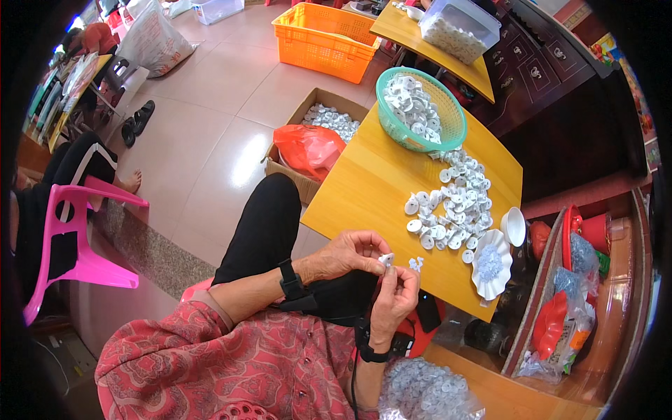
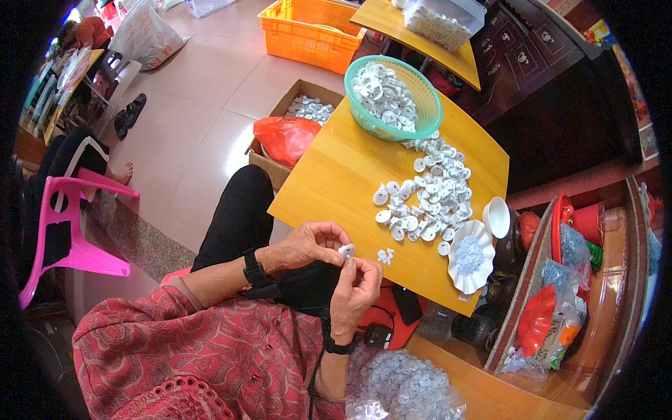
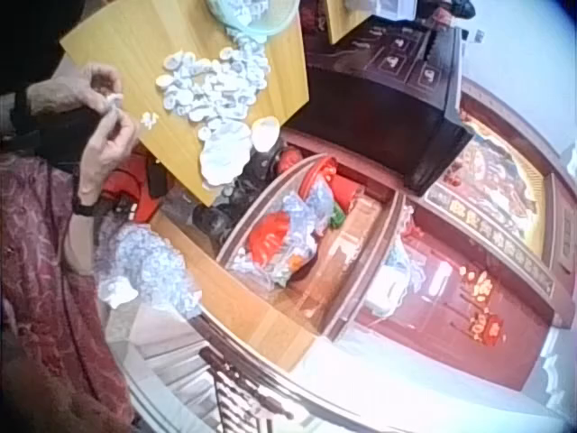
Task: Assembling small plastic components by hand.
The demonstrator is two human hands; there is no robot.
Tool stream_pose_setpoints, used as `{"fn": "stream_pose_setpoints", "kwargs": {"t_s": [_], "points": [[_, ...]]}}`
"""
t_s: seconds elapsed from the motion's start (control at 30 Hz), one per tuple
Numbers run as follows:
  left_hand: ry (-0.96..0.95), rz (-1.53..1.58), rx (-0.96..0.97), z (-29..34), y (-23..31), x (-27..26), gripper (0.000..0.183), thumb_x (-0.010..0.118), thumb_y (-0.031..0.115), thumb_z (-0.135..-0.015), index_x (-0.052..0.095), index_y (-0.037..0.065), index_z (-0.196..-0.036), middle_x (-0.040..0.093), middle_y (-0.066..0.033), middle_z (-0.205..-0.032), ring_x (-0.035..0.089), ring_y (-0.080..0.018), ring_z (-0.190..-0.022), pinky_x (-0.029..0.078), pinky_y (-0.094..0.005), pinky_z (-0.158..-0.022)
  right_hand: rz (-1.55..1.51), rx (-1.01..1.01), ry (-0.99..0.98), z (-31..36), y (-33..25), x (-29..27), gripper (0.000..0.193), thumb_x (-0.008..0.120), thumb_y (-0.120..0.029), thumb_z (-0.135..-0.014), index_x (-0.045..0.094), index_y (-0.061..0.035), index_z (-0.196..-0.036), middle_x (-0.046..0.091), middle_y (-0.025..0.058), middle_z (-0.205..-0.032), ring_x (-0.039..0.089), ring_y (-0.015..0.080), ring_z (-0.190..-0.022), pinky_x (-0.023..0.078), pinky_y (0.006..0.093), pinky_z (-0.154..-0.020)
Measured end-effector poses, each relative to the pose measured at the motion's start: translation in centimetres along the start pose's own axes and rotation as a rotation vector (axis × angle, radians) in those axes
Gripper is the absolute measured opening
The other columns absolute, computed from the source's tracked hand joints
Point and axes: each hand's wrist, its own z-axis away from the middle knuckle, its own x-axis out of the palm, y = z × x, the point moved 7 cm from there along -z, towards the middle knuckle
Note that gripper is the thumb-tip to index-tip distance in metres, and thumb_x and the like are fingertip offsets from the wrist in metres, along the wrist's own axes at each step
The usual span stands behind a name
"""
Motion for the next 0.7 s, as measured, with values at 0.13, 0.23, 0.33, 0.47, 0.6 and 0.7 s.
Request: {"fn": "stream_pose_setpoints", "kwargs": {"t_s": [0.13,0.23,0.33,0.47,0.6,0.7], "points": [[-0.007,-0.044,0.000,-0.2,0.0,0.1,0.028,0.075,0.002,-0.081,0.062,0.002,-0.105,0.065,-0.0015,-0.098,0.062,-0.0096,-0.090,0.051,-0.0255,-0.085,0.129,-0.094,-0.006,-0.4,-1.1,0.0,0.012,0.060,-0.008,-0.092,0.055,0.0012,-0.087,0.055,0.0088,-0.089,0.054,0.0193,-0.077,0.046,0.0309,-0.067],[-0.009,-0.031,0.000,-0.3,-0.1,0.2,0.028,0.075,0.002,-0.081,0.062,0.002,-0.105,0.065,-0.0016,-0.098,0.062,-0.0096,-0.090,0.051,-0.0255,-0.084,0.031,-0.041,-0.001,-0.3,-0.3,-0.1,0.013,0.061,-0.009,-0.092,0.055,0.0012,-0.088,0.054,0.0069,-0.088,0.053,0.0153,-0.076,0.045,0.0287,-0.067],[-0.006,-0.021,0.002,-0.5,0.0,0.3,0.027,0.075,0.002,-0.082,0.062,0.002,-0.105,0.065,-0.0022,-0.098,0.063,-0.0100,-0.089,0.052,-0.0261,-0.083,-0.177,0.093,0.014,-0.1,0.9,-0.3,0.014,0.061,-0.010,-0.093,0.055,0.0009,-0.088,0.053,0.0046,-0.088,0.052,0.0128,-0.077,0.044,0.0272,-0.068],[0.079,-0.012,-0.102,-1.1,0.5,-0.4,0.026,0.074,0.010,-0.085,0.063,0.002,-0.107,0.066,-0.0036,-0.097,0.064,-0.0114,-0.085,0.054,-0.0262,-0.078,-0.207,0.198,0.061,-0.1,1.3,-0.8,0.015,0.062,-0.012,-0.093,0.057,0.0008,-0.088,0.054,0.0032,-0.087,0.052,0.0113,-0.077,0.045,0.0262,-0.069],[0.210,-0.263,-0.141,-4.9,3.2,-2.4,0.027,0.071,0.024,-0.089,0.063,0.002,-0.102,0.065,-0.0033,-0.089,0.064,-0.0118,-0.076,0.053,-0.0253,-0.069,-0.095,0.138,0.097,-0.3,1.9,-1.4,0.017,0.063,-0.014,-0.093,0.058,0.0014,-0.087,0.056,0.0036,-0.085,0.052,0.0113,-0.076,0.045,0.0263,-0.070],[0.218,-0.250,-0.042,-10.0,7.7,-2.6,0.029,0.072,0.023,-0.088,0.062,-0.002,-0.100,0.065,-0.0061,-0.088,0.064,-0.0129,-0.077,0.054,-0.0275,-0.073,-0.098,0.132,0.134,-0.4,1.9,-1.7,0.018,0.064,-0.015,-0.092,0.058,0.0016,-0.086,0.057,0.0038,-0.085,0.052,0.0116,-0.077,0.045,0.0267,-0.070]]}}
